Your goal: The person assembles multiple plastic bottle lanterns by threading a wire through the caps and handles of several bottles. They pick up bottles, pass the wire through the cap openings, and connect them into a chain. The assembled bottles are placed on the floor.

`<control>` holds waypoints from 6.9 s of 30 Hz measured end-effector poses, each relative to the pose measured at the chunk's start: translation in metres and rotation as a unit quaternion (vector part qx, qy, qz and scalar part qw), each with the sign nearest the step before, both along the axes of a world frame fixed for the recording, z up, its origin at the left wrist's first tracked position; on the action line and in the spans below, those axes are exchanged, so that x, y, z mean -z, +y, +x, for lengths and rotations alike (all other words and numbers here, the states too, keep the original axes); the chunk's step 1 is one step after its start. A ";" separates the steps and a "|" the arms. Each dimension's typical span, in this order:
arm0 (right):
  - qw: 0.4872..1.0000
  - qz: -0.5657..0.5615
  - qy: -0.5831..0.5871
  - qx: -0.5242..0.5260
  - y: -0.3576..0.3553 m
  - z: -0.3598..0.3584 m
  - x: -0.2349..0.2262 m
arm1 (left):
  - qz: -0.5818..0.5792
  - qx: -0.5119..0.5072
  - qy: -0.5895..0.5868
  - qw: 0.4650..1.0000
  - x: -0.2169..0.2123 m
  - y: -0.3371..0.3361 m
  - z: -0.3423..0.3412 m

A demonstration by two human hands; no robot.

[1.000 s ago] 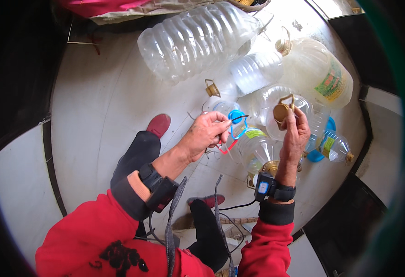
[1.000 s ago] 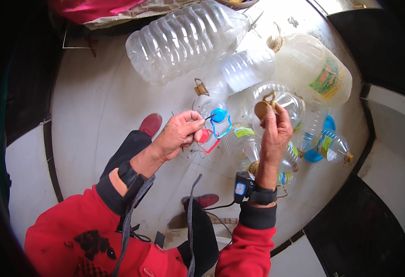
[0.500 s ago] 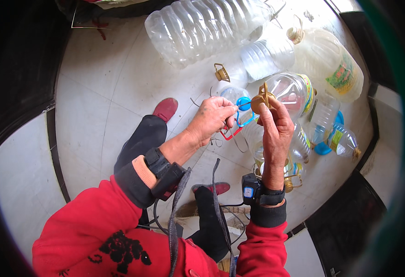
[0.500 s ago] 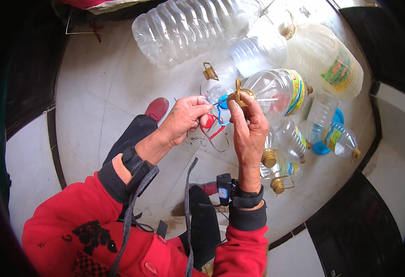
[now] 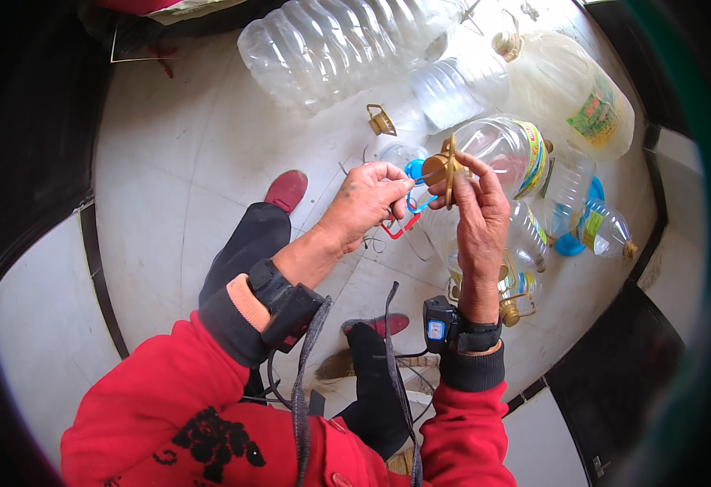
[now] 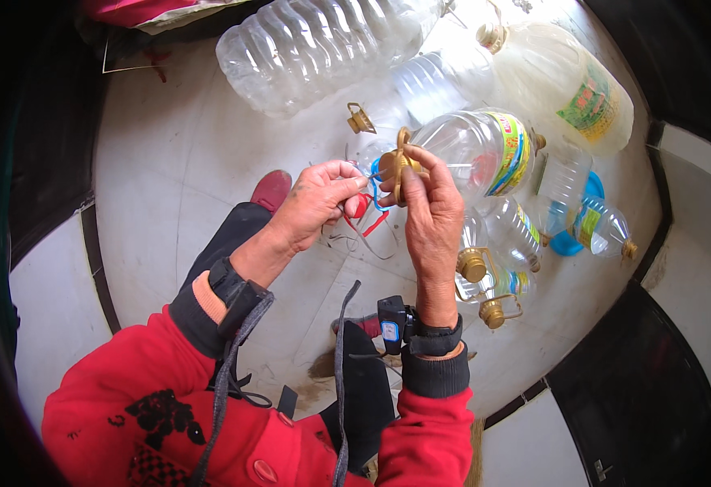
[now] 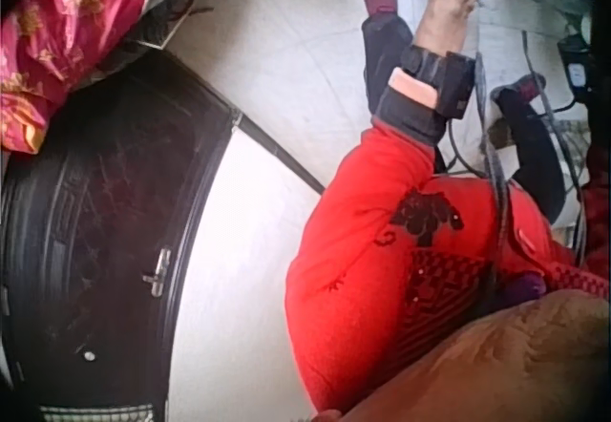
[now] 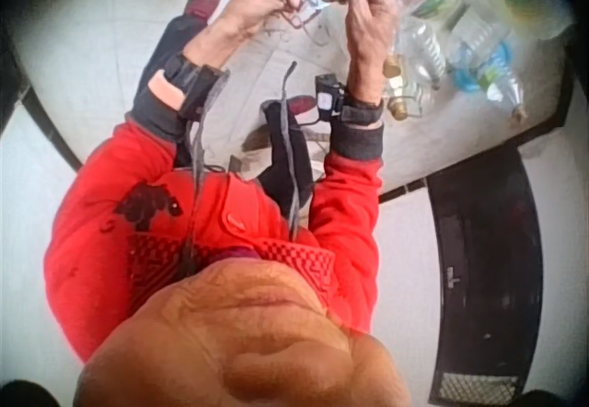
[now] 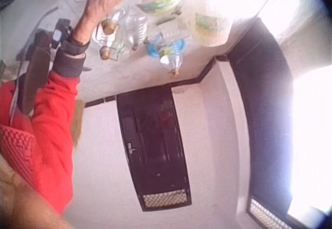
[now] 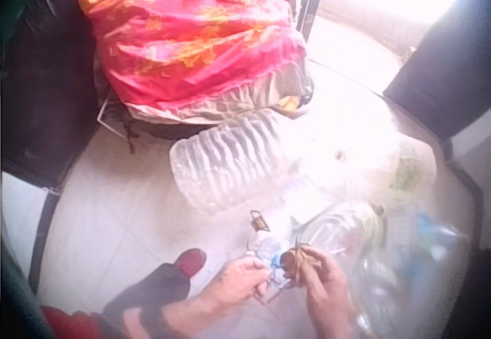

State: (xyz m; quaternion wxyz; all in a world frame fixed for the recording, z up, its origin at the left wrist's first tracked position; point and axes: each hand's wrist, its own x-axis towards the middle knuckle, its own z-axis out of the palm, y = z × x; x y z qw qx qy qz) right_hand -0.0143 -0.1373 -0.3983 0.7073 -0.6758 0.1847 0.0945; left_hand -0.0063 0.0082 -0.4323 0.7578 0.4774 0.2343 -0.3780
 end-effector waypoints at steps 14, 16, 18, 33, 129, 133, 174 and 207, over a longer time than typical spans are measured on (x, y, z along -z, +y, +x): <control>0.999 -0.012 0.040 0.029 0.010 -0.003 0.014 | -0.030 0.020 -0.007 0.999 0.003 -0.002 0.001; 0.997 -0.078 0.011 0.017 0.012 -0.003 0.015 | -0.054 -0.005 -0.020 0.998 0.003 -0.001 0.002; 0.988 -0.154 0.005 -0.006 0.014 -0.004 0.017 | -0.063 -0.017 -0.024 0.998 0.003 0.000 0.003; 0.984 -0.170 -0.043 -0.028 0.025 -0.030 -0.011 | 0.011 -0.099 -0.123 0.987 0.004 -0.002 0.006; 0.941 -0.065 0.327 0.049 0.020 0.031 0.256 | -0.055 -0.148 0.101 0.982 0.024 0.060 0.043; 0.922 0.071 0.359 0.124 0.019 0.045 0.267 | -0.047 -0.156 0.115 0.980 0.027 0.065 0.050; 0.933 0.294 0.176 0.114 -0.003 0.010 0.079 | -0.100 -0.118 0.069 0.986 0.025 0.010 0.000; 0.995 -0.058 -0.076 0.022 0.027 0.005 0.038 | -0.084 -0.081 0.014 0.993 0.019 0.008 0.000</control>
